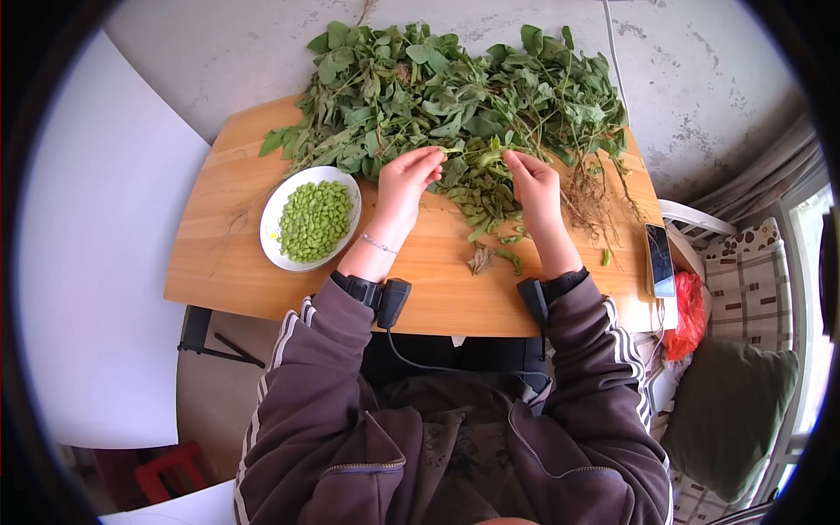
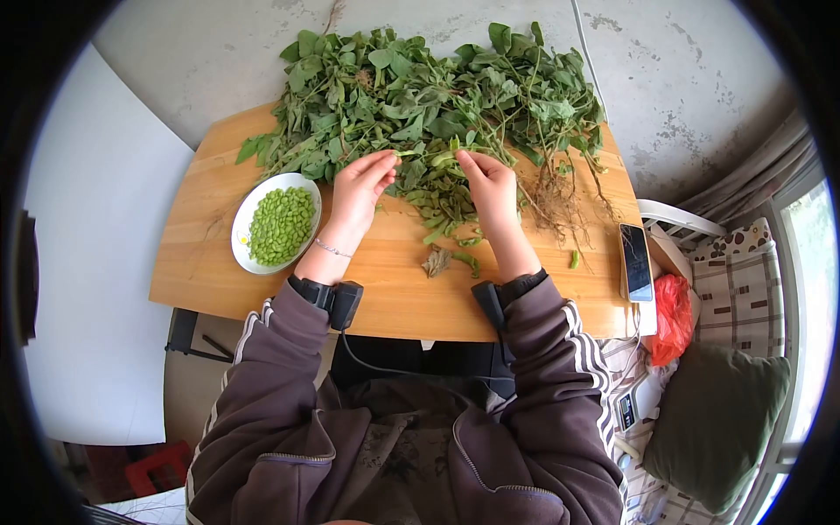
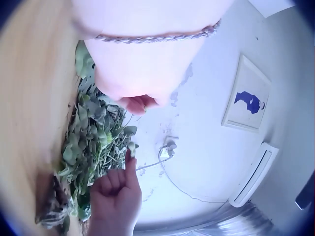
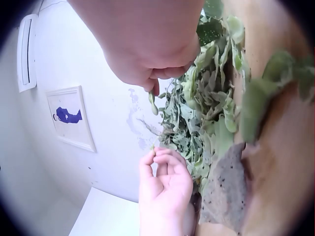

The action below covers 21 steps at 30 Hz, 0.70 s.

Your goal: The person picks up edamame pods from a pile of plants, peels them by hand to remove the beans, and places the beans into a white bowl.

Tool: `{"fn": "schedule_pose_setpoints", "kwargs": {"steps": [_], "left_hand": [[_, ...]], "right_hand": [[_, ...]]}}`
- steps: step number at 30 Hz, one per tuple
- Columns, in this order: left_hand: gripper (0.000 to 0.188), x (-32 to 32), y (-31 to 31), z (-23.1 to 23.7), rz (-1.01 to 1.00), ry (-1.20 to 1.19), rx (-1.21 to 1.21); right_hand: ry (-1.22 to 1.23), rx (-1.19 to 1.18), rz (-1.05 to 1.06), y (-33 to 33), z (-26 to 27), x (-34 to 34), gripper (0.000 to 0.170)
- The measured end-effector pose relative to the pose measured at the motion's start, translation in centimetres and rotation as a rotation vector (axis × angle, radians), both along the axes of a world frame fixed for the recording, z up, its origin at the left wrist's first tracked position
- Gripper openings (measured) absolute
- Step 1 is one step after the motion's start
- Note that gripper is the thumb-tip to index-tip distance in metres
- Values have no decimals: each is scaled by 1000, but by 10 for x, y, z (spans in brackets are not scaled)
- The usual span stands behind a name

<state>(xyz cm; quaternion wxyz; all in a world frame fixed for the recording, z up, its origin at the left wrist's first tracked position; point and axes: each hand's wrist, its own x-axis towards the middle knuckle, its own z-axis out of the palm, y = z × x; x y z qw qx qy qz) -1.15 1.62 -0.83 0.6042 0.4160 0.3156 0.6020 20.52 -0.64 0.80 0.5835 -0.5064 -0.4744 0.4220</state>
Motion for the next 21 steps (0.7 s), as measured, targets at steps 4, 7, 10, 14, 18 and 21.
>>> {"fn": "schedule_pose_setpoints", "kwargs": {"steps": [4,7,10,14,18,21], "left_hand": [[25,14,-5,-4,-53,300,113],[25,18,-7,-2,-78,335,173],[26,15,-15,12,-129,309,167],[30,15,-16,7,-60,525,339],[26,15,-16,9,104,654,538],[23,14,-16,11,179,756,648]], "right_hand": [[-87,-45,83,-3,2,-4,33],[-181,-34,113,-6,6,-7,34],[-221,-33,134,-9,11,-8,34],[-214,-16,155,-8,7,-9,34],[-169,-43,186,-8,5,-12,32],[-191,-8,204,-14,13,-14,31]]}}
